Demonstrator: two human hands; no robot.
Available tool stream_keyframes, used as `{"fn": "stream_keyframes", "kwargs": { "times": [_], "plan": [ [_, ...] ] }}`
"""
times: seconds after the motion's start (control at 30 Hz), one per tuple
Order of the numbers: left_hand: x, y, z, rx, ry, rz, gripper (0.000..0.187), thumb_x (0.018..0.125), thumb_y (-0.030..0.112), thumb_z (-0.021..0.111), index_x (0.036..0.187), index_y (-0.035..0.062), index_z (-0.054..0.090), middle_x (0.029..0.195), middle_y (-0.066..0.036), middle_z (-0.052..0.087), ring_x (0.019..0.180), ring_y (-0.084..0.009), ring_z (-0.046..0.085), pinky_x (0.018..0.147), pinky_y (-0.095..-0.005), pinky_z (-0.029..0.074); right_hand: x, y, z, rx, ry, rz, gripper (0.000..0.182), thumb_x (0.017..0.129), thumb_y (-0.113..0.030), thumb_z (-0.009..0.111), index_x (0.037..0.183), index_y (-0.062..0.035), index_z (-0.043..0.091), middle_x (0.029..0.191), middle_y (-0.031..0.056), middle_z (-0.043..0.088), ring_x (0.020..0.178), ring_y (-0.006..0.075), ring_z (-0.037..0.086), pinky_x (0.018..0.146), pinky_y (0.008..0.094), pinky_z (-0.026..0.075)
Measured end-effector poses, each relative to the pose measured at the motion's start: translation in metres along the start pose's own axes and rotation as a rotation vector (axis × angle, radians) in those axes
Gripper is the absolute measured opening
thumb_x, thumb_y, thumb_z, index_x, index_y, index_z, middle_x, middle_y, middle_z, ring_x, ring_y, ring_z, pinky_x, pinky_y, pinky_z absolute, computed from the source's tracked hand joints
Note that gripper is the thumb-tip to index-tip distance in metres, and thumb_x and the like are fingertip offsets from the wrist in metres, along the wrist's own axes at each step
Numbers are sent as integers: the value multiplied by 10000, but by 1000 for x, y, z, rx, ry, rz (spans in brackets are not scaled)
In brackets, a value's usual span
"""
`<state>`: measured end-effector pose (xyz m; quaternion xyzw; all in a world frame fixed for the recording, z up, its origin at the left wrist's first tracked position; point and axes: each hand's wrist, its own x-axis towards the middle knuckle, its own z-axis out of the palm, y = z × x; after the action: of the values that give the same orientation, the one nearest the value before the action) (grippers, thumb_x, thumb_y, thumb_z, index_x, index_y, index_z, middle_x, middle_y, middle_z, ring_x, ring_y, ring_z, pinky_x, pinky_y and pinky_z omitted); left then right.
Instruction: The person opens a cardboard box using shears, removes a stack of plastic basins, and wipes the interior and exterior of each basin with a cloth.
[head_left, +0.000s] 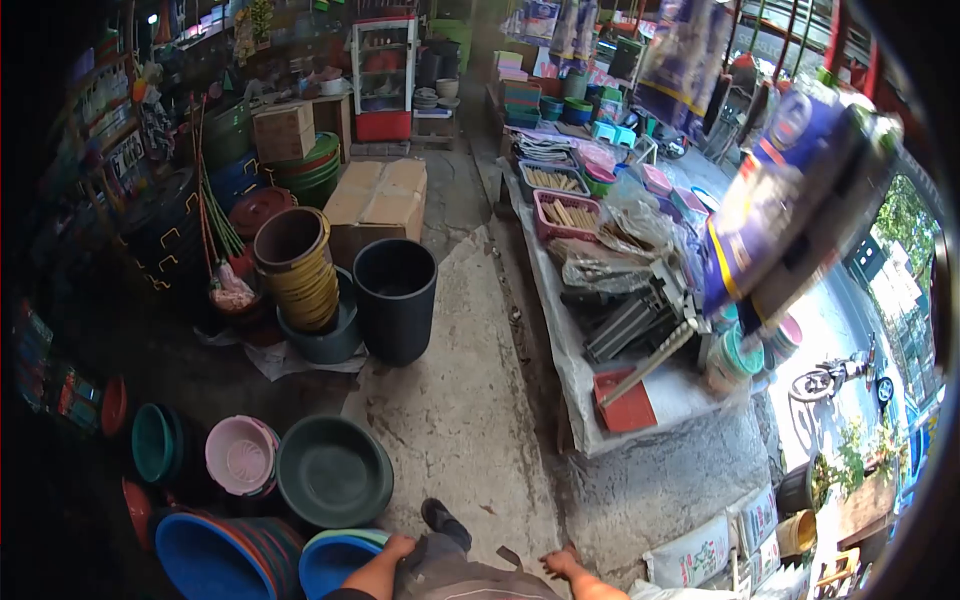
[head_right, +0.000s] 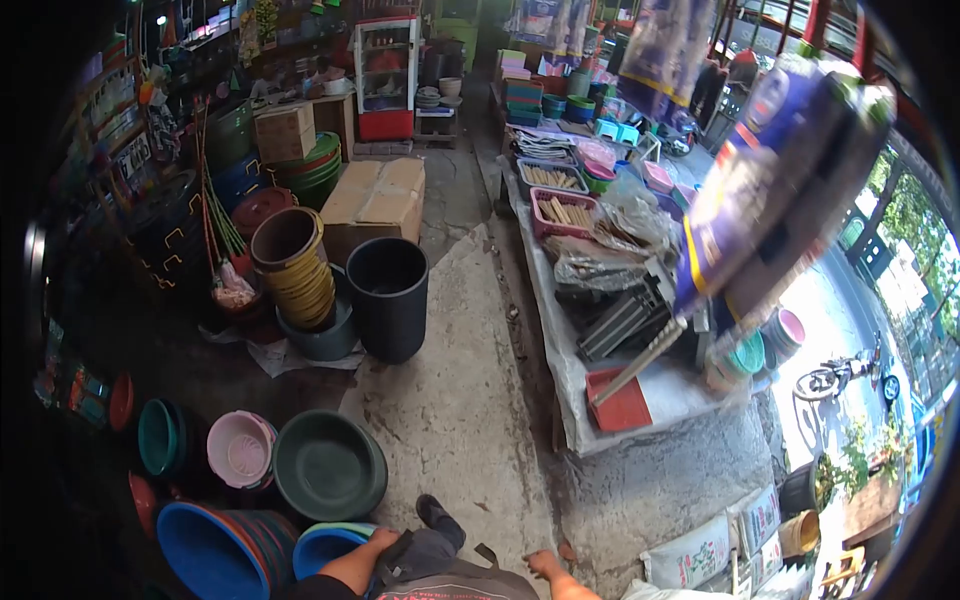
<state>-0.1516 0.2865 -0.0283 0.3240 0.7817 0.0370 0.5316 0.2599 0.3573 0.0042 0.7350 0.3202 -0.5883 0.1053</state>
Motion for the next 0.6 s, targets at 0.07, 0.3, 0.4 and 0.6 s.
{"fn": "stream_keyframes", "kwargs": {
  "times": [0.07,0.3,0.4,0.6],
  "plan": [
    [38,41,-39,-22,130,60,356,696,318,649,964,85,670,1010,-127,641,906,-278,617,796,-365,468,30,-72,-23,74,33,-179,236,806,-228,597,955,-48,630,763,72,619,683,210,600,555,369,505],
    [113,150,-159,-598,159,87,303,748,232,653,1004,72,636,889,-88,648,809,-189,609,723,-308,473,-4,-296,-35,242,62,-484,168,814,-194,597,887,-44,613,763,58,612,643,153,584,527,309,475],
    [166,153,-155,-517,162,104,299,750,251,657,989,74,639,865,-83,647,788,-179,606,698,-300,471,78,-312,-36,81,-45,-342,205,800,-232,604,896,-53,631,815,80,638,675,176,608,571,329,488],
    [212,217,-155,89,-22,211,320,749,282,648,994,77,634,854,-122,647,807,-213,608,718,-349,466,174,-337,-106,-1096,91,-583,280,770,-246,567,979,-80,651,860,114,663,788,222,635,621,350,498]
  ]
}}
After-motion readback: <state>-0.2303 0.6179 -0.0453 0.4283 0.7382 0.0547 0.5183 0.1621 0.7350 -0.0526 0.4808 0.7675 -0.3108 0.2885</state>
